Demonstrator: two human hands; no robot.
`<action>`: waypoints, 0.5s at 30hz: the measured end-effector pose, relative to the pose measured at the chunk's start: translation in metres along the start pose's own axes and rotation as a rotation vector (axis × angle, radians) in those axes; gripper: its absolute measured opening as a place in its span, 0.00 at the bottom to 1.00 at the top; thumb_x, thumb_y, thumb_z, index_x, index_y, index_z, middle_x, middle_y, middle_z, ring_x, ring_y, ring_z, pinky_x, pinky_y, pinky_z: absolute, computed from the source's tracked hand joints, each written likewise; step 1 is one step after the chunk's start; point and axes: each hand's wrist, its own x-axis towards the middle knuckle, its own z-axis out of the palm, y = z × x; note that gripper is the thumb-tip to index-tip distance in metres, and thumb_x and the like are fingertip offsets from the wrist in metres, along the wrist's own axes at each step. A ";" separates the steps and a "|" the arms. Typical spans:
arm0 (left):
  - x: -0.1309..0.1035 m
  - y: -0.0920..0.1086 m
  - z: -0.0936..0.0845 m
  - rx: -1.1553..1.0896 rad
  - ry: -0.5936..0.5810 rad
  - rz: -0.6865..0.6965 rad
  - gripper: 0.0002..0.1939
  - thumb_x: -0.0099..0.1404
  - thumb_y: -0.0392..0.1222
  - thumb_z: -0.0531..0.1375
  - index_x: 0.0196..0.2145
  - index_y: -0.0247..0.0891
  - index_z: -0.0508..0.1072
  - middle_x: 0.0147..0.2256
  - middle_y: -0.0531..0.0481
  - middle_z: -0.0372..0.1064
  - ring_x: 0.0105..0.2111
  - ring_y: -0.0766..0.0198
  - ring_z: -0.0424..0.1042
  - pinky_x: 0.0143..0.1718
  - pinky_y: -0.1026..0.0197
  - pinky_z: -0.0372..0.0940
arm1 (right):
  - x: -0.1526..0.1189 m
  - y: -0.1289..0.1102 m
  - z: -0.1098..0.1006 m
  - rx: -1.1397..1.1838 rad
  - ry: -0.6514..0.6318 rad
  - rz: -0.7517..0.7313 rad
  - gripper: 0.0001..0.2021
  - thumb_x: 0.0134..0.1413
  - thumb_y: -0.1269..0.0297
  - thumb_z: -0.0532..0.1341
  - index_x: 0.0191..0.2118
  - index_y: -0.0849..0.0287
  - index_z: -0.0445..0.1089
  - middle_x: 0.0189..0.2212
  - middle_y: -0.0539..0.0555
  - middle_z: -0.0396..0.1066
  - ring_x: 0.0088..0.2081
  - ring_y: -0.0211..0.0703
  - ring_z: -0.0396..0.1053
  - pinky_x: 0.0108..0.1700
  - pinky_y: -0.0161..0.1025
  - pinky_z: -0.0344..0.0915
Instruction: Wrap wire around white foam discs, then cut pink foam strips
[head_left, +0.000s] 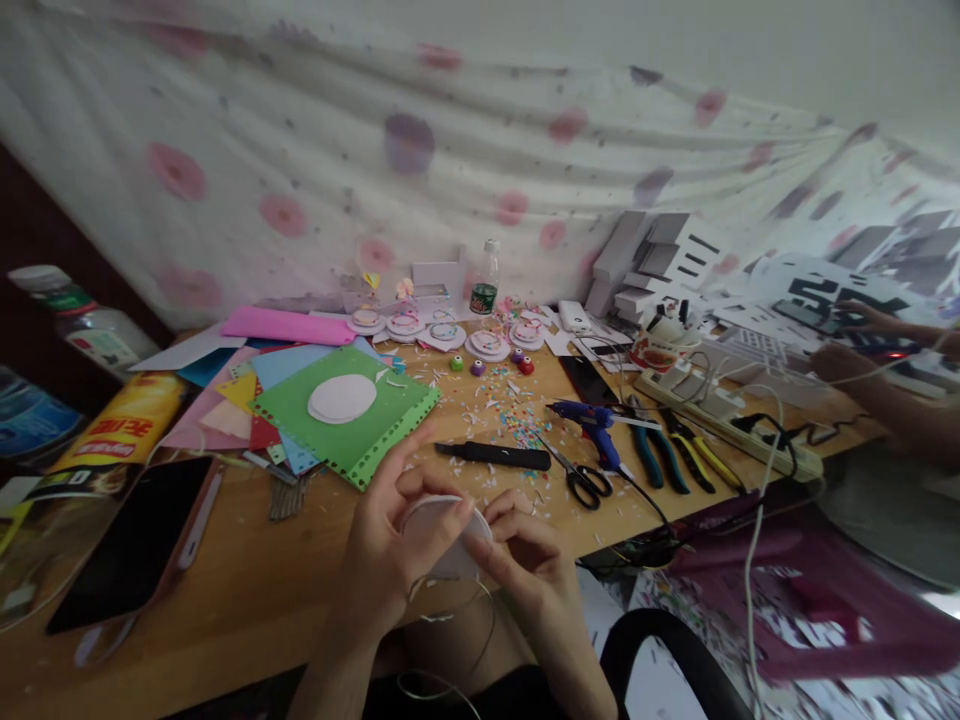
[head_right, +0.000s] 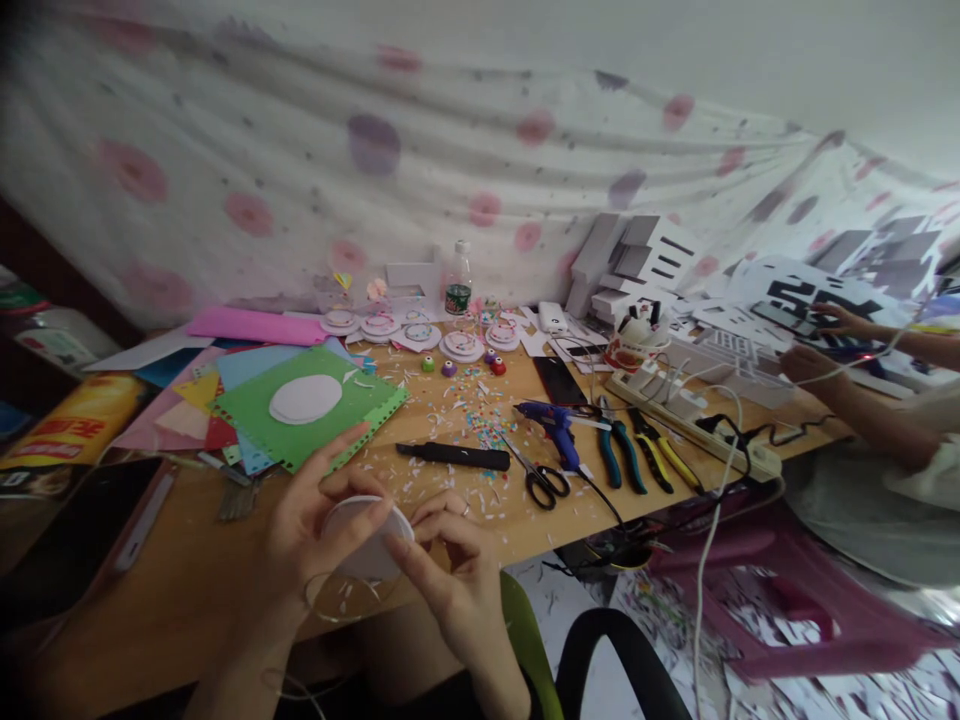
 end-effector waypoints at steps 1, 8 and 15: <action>0.000 0.000 -0.001 -0.005 0.009 0.006 0.41 0.54 0.43 0.71 0.63 0.39 0.63 0.26 0.57 0.72 0.25 0.68 0.70 0.27 0.68 0.63 | 0.000 0.000 0.000 0.003 0.002 0.001 0.08 0.56 0.62 0.71 0.27 0.53 0.77 0.32 0.50 0.68 0.35 0.43 0.65 0.38 0.40 0.59; 0.000 0.000 -0.004 -0.053 -0.005 -0.010 0.42 0.55 0.44 0.71 0.65 0.38 0.61 0.26 0.56 0.74 0.24 0.69 0.68 0.26 0.69 0.60 | 0.000 -0.001 0.001 0.022 0.010 0.012 0.08 0.55 0.62 0.71 0.26 0.53 0.77 0.31 0.50 0.67 0.35 0.43 0.64 0.37 0.40 0.59; -0.001 0.004 -0.006 -0.075 0.011 -0.053 0.42 0.55 0.45 0.72 0.65 0.39 0.62 0.27 0.54 0.77 0.28 0.65 0.75 0.31 0.67 0.65 | 0.000 -0.001 0.001 0.073 0.055 0.044 0.10 0.53 0.59 0.72 0.24 0.53 0.77 0.29 0.50 0.67 0.34 0.44 0.64 0.37 0.40 0.59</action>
